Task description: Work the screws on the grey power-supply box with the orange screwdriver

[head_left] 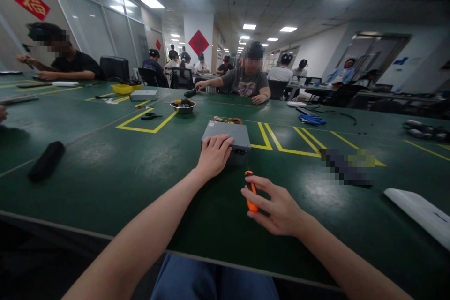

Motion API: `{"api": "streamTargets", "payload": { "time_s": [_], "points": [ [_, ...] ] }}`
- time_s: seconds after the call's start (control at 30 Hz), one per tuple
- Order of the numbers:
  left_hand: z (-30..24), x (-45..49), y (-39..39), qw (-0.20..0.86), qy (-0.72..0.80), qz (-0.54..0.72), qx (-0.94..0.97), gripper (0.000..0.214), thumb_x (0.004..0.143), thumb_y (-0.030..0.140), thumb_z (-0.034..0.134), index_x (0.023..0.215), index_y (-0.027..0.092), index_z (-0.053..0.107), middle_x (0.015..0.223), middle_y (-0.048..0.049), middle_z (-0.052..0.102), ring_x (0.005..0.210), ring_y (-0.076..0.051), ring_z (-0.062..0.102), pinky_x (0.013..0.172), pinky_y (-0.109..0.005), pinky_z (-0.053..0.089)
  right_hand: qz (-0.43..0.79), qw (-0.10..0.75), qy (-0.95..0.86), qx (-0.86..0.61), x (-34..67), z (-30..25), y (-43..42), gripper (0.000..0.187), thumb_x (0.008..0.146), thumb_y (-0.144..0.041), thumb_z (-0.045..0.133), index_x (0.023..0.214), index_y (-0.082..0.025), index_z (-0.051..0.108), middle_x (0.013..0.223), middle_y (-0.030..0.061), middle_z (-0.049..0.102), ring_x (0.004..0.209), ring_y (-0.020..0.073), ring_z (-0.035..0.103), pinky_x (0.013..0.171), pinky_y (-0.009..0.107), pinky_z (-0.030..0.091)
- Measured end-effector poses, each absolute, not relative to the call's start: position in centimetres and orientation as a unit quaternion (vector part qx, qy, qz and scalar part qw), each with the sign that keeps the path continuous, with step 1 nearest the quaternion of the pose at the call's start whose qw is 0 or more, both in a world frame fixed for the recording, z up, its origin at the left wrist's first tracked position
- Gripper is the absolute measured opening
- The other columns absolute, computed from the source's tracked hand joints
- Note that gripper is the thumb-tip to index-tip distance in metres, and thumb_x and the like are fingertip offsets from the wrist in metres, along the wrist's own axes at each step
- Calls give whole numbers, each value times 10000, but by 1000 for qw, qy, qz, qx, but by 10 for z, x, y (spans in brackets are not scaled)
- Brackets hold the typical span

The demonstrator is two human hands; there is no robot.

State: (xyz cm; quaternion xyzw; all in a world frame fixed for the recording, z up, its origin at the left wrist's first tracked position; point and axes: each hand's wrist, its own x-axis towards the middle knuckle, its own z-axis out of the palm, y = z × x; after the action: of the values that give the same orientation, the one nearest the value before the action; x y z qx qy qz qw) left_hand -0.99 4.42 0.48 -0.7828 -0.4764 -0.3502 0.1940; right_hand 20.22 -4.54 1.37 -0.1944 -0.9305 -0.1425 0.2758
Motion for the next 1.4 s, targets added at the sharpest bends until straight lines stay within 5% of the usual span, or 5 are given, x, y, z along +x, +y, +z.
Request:
{"api": "streamTargets", "payload": {
  "time_s": [0.17,0.4,0.7,1.4],
  "points": [
    [5,-10,44,195,-476,-347,-784,327,932,282,330,1222,247,478,1268,-55,525,1171,-218,435,961,-404,278,-99,362,-909,-183,204,10,-43,351,836,-259,547,1135,-156,394,1171,196,541,921,207,629,681,302,548],
    [4,-10,44,194,-476,-348,-784,327,934,287,323,1216,247,483,1267,-54,523,1168,-224,438,958,-401,282,-137,283,-931,-187,204,15,-46,379,866,-317,452,1202,-142,463,1176,194,530,977,245,607,676,312,541],
    [4,-10,45,195,-478,-348,-782,316,931,291,342,1210,246,483,1263,-51,529,1169,-221,439,957,-401,280,-146,388,-888,-196,202,10,-41,248,825,-335,564,972,-175,445,1027,159,620,835,193,656,600,264,549],
    [5,-12,44,188,-469,-358,-785,319,935,279,326,1212,242,481,1261,-45,527,1177,-211,431,966,-399,273,-206,322,-911,-155,181,12,-41,244,870,-306,488,1013,-113,529,1017,183,621,837,204,651,626,267,549]
  ]
}}
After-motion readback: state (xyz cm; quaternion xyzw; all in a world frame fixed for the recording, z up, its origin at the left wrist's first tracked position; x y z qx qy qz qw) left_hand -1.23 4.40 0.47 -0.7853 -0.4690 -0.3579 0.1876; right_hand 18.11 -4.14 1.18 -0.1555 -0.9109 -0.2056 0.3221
